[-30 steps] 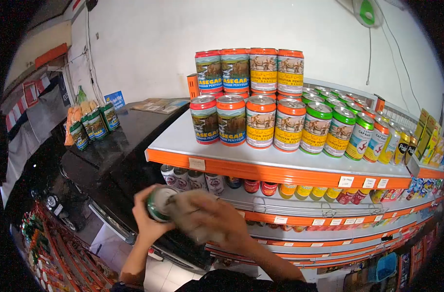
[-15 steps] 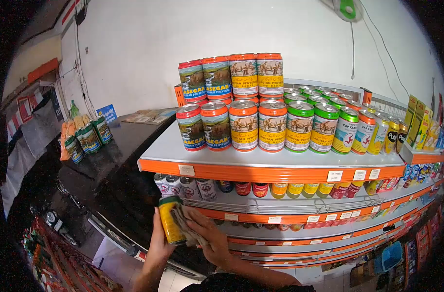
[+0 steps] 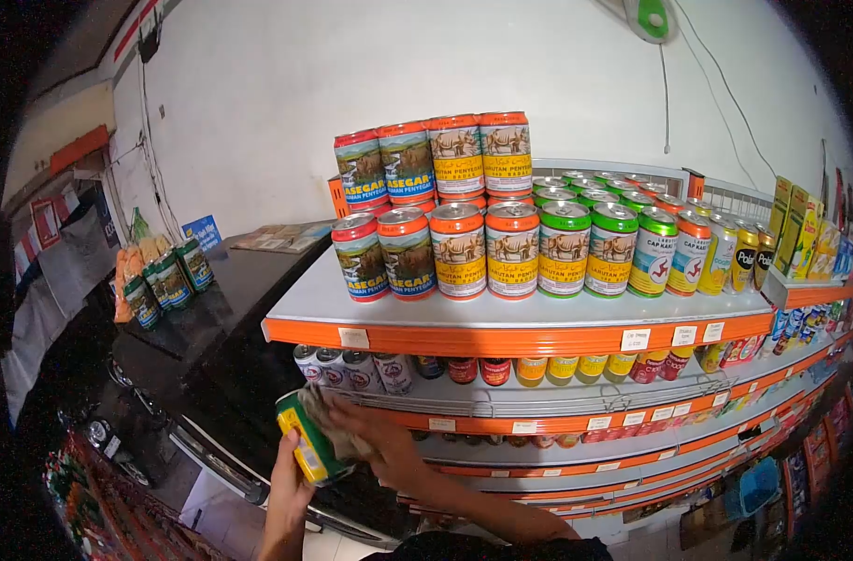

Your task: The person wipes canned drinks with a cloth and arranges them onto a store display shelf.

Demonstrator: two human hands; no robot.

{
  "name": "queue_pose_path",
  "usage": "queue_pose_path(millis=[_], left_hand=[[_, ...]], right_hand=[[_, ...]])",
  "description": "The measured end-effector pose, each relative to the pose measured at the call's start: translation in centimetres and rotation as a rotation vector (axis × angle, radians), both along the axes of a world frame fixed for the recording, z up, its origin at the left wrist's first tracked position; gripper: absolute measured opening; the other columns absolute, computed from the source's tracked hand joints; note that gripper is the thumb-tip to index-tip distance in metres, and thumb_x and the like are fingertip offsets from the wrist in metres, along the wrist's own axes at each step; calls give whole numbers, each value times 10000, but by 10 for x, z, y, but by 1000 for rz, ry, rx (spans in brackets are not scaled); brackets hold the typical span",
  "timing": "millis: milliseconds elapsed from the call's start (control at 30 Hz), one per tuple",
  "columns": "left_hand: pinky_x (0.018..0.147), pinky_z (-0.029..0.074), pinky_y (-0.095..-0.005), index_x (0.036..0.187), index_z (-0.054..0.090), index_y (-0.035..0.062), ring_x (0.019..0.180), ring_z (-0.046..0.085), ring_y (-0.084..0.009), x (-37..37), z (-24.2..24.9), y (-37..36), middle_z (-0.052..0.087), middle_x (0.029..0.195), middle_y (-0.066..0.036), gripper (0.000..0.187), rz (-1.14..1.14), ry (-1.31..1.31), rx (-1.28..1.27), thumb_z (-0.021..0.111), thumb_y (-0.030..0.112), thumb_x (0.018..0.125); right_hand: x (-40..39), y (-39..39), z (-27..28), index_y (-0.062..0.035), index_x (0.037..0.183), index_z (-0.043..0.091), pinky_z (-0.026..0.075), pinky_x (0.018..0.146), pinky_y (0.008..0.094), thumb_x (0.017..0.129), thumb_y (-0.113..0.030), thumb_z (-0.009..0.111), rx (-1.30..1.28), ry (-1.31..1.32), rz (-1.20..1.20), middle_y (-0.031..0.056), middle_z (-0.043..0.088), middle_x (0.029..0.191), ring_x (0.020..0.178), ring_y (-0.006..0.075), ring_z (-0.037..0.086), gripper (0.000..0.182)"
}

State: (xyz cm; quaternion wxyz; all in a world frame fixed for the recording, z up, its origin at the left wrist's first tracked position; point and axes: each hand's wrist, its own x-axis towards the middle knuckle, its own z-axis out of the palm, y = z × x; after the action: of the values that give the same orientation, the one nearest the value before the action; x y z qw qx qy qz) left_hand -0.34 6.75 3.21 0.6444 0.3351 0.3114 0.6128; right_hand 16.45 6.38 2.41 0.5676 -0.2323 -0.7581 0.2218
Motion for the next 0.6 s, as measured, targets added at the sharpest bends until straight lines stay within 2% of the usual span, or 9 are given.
queue_pose_path(millis=[100,200,233,267,333,433,500,533,600], left_hand=[[787,436,-334,1086,464,63,906,537,-181,-4,12,3,549,1000,-61,351,-167,-211,-84,460,301,827],[810,425,-357,1117,440,47,941,518,-236,5,35,-6,521,1044,-112,394,-276,-258,-97,413,325,839],[836,406,-364,1150,414,45,974,499,-253,14,19,-24,488,1102,-128,450,14,361,427,398,368,836],[869,384,-387,1181,377,34,1010,486,-265,6,9,-6,486,1121,-136,497,-231,-96,1,412,376,822],[856,390,-404,1185,370,39,995,493,-267,16,3,-14,492,1111,-129,499,-183,-65,-26,416,377,821],[831,406,-404,1166,384,43,964,510,-264,16,3,-14,506,1083,-126,484,-164,-46,5,384,405,844],[794,432,-381,1143,397,37,922,531,-251,23,27,-19,524,1041,-120,470,-88,67,167,344,417,871],[772,448,-363,1133,398,21,895,545,-238,19,28,-6,533,1012,-119,448,-112,-155,21,351,387,879],[762,454,-350,1118,400,8,878,552,-225,19,28,-6,537,992,-124,415,-27,13,96,348,350,888]], right_hand=[[-1,5,-2,-135,1198,431,344,916,382,677,63,457,-60,47,-9,132,322,1303,1163,285,374,558],[-1,-18,-20,-157,1189,443,353,904,397,678,39,465,238,-125,-174,114,341,1296,1171,266,369,547],[2,-26,-11,-124,1158,470,350,908,399,678,7,518,292,-197,-196,146,379,1257,1144,292,396,500],[4,-30,-4,-90,1128,497,346,911,401,677,-26,570,338,-267,-211,179,417,1217,1117,318,423,460],[8,-22,9,-88,1130,491,353,903,400,691,-13,568,250,-181,-183,183,415,1218,1116,318,425,452],[12,-9,-4,-124,1205,418,328,935,397,636,100,490,-12,95,-106,95,365,1279,1166,269,369,616],[6,-25,-33,-115,1205,416,349,917,385,651,98,486,107,58,-133,100,372,1273,1151,279,385,598],[5,-28,-33,-107,1205,415,371,900,373,666,96,482,224,28,-163,105,378,1267,1136,288,400,580],[10,-25,-27,-104,1201,419,386,885,368,686,93,479,218,19,-159,117,382,1260,1123,296,413,555]])
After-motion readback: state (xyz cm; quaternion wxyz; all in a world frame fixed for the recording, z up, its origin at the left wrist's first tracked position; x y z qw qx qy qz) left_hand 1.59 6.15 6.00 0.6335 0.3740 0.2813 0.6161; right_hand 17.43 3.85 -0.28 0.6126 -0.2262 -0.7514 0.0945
